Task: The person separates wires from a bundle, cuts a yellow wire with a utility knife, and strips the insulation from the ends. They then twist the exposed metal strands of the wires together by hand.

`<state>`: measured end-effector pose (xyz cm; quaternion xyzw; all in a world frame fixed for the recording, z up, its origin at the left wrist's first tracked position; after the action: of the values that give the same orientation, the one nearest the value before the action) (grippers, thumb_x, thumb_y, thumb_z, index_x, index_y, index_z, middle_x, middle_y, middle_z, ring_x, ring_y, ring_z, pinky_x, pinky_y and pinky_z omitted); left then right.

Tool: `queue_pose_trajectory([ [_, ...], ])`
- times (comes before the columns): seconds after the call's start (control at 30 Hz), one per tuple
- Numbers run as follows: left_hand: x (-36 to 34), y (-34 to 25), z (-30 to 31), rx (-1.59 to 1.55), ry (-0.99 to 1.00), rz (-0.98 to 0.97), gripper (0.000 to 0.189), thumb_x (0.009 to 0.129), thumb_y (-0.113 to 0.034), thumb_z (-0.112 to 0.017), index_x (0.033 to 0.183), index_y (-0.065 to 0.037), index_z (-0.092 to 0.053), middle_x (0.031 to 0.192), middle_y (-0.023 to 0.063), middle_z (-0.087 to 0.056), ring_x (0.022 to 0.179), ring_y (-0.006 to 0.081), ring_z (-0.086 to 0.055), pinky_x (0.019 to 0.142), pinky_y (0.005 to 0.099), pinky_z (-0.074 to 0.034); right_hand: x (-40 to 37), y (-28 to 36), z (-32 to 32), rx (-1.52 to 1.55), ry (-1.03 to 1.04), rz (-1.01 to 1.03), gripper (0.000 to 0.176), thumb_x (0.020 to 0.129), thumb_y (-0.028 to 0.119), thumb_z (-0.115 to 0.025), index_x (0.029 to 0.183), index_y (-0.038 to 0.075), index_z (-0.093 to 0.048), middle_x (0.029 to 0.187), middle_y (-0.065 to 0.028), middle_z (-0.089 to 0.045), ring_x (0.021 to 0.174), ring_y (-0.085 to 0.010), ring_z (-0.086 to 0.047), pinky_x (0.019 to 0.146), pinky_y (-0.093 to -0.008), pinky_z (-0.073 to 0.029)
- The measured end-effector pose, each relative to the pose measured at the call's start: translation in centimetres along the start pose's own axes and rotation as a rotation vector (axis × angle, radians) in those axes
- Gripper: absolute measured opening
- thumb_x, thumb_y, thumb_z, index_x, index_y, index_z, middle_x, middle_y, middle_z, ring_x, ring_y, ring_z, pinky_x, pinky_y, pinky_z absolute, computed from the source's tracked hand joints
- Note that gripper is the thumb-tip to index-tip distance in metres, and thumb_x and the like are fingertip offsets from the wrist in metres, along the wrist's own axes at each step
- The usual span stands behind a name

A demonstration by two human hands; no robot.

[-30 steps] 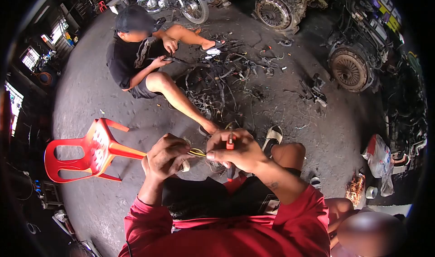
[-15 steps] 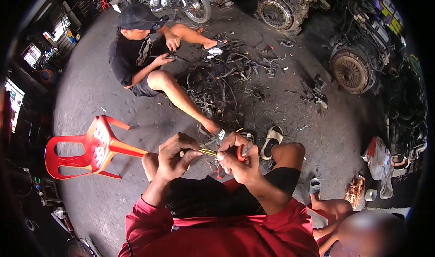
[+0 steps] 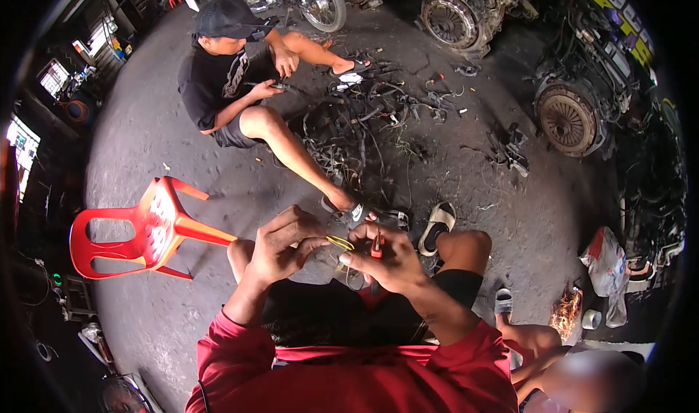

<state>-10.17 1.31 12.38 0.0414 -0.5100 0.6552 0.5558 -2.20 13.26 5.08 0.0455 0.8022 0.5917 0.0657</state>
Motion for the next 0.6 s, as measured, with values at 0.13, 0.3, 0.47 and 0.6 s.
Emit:
queue_pose_trajectory([
  [0.13, 0.0, 0.4, 0.4, -0.086, 0.006, 0.012, 0.019, 0.069, 0.003, -0.075, 0.086, -0.001, -0.066, 0.083, 0.0081, -0.063, 0.075, 0.0215, -0.061, 0.064, 0.0315, -0.048, 0.3, 1.4, 0.7, -0.088, -0.061, 0.124, 0.015, 0.079, 0.001, -0.071, 0.087, -0.002, -0.059, 0.065, -0.0040, -0.057, 0.050, -0.0076, -0.054, 0.046, -0.0216, -0.042],
  [0.3, 0.5, -0.7, 1.2, -0.116, 0.067, -0.069, 0.011, 0.074, 0.000, -0.071, 0.084, -0.001, -0.067, 0.085, 0.0089, -0.064, 0.076, 0.0231, -0.062, 0.065, 0.0336, -0.048, 0.3, 0.5, 0.0, 0.301, 0.042, -0.165, 0.019, 0.076, 0.003, -0.073, 0.090, -0.004, -0.062, 0.063, -0.0032, -0.058, 0.049, -0.0080, -0.050, 0.046, -0.0220, -0.037],
  [0.47, -0.1, 0.1, 0.7, -0.143, 0.120, -0.011, 0.020, 0.070, 0.006, -0.068, 0.088, -0.004, -0.068, 0.086, 0.0078, -0.064, 0.082, 0.0249, -0.064, 0.072, 0.0342, -0.051, 0.1, 1.0, -0.4, 0.171, 0.098, -0.089, 0.017, 0.077, 0.004, -0.073, 0.089, -0.002, -0.062, 0.063, -0.0023, -0.056, 0.052, -0.0075, -0.050, 0.048, -0.0220, -0.037],
  [0.6, -0.7, 1.7, -0.1, -0.236, 0.117, 0.076, 0.016, 0.073, 0.004, -0.068, 0.087, -0.003, -0.069, 0.085, 0.0086, -0.065, 0.083, 0.0242, -0.065, 0.073, 0.0334, -0.051, -0.5, 0.4, 0.0, 0.206, 0.128, 0.016, 0.015, 0.077, -0.001, -0.070, 0.087, 0.000, -0.058, 0.075, -0.0061, -0.056, 0.054, -0.0069, -0.046, 0.050, -0.0220, -0.038],
])
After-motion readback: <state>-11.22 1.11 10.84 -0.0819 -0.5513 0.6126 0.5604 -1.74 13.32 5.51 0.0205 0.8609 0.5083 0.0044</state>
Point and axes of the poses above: each hand's wrist, its own x-axis towards the middle knuckle, its own z-axis out of the back of the hand, y = z × x, the point moved 9 cm from there along x, towards the middle knuckle
